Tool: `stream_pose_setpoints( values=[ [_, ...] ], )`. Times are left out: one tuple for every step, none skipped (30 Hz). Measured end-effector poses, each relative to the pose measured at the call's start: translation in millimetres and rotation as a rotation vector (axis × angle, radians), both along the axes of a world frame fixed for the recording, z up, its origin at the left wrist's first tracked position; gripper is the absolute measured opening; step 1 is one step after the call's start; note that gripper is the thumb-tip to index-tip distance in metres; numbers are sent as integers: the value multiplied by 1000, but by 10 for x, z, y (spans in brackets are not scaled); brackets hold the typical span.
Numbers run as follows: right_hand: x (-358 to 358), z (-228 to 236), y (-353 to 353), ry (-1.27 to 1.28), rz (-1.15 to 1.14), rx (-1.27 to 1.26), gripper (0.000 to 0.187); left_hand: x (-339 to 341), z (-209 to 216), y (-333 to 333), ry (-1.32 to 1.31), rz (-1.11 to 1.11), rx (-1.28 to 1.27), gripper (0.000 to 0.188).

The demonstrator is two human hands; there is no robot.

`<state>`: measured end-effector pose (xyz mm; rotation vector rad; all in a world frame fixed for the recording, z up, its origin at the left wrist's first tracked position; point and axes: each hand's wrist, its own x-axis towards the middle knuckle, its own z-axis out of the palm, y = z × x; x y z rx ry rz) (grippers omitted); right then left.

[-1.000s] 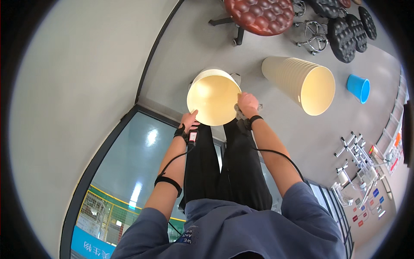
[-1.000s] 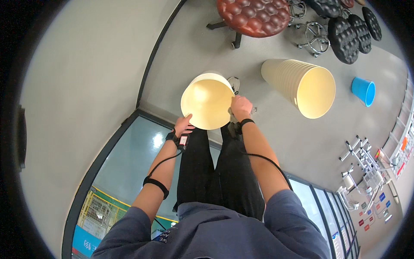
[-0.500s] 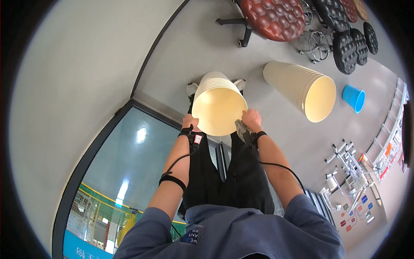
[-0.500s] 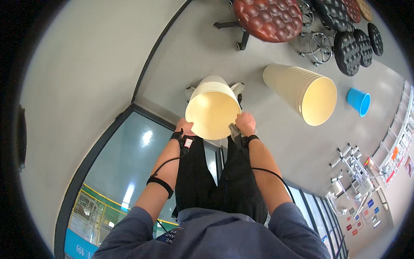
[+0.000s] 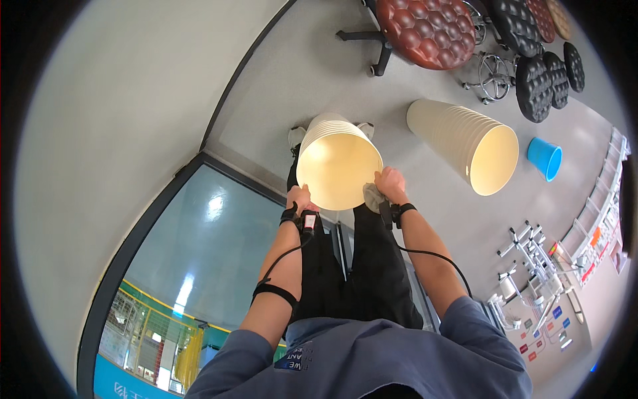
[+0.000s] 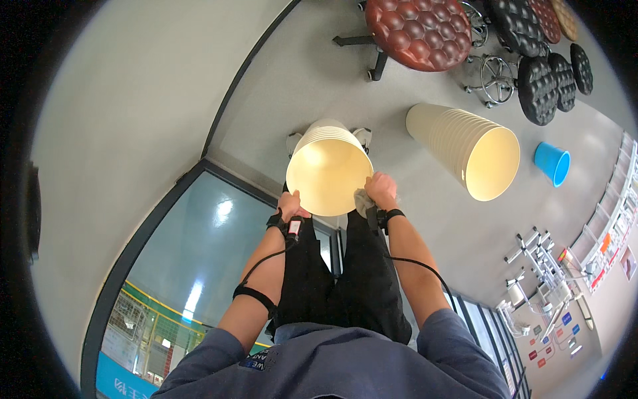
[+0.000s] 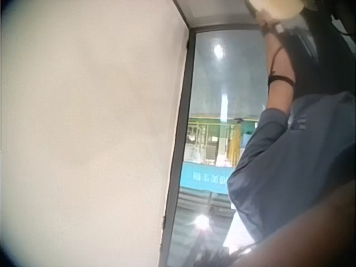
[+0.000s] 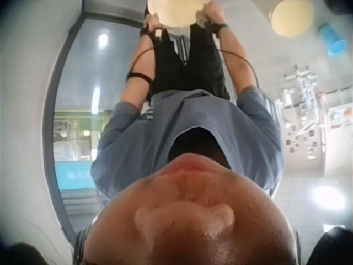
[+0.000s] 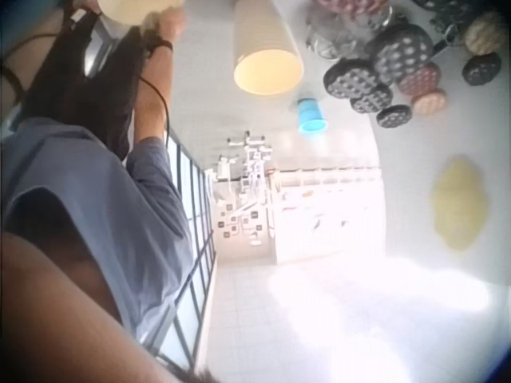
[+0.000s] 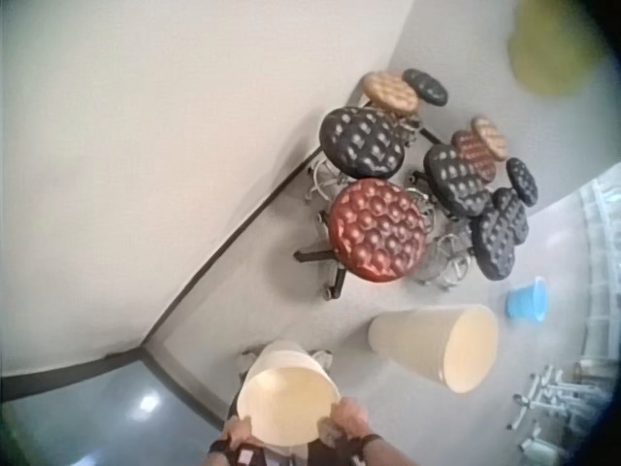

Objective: Clean and wipe down several yellow plastic buckets using a grey cloth.

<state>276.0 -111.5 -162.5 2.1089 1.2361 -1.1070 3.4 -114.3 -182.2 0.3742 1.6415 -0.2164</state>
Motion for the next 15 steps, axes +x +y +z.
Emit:
stream_pose_setpoints(
  values=[
    [-14, 23, -3, 9, -10, 8, 42, 60, 221, 157, 1, 7, 8, 45],
    [8, -14, -20, 13, -6, 12, 42, 99, 388, 275, 1, 13, 16, 45],
    [-42, -93, 6, 58, 25, 117, 41, -98, 228, 191, -15, -79, 62, 41],
    [6, -109, -27, 72, 46, 202, 40, -57, 324, 240, -24, -81, 62, 41],
    [72, -97, -81, 59, 43, 203, 40, -13, 422, 298, -60, -114, 43, 41],
    [53, -34, -46, 85, 28, 252, 40, -33, 527, 365, -79, -141, 32, 41],
    [49, 44, -13, 109, 11, 303, 40, -111, 550, 326, -83, -208, 77, 41],
    [58, 146, 4, 108, 11, 315, 40, -152, 643, 322, -136, -174, 56, 40],
    [69, 254, -3, 190, -45, 335, 41, -153, 730, 314, -144, -80, 33, 39],
    [85, 370, -14, 272, -101, 356, 42, -145, 833, 314, -155, 12, 10, 38],
    [112, 493, -26, 332, -122, 495, 41, -141, 916, 302, -142, 75, 10, 36],
    [81, 648, 13, 338, -122, 515, 41, -213, 966, 260, -94, 112, 91, 33],
    [83, 808, 66, 359, -96, 476, 39, -225, 1066, 254, -51, 123, 219, 32],
    [74, 950, 135, 379, -70, 437, 37, -231, 1151, 259, -8, 136, 346, 31],
    [108, 1055, 198, 382, -89, 460, 36, -157, 1272, 345, -20, 132, 364, 31]
  ],
)
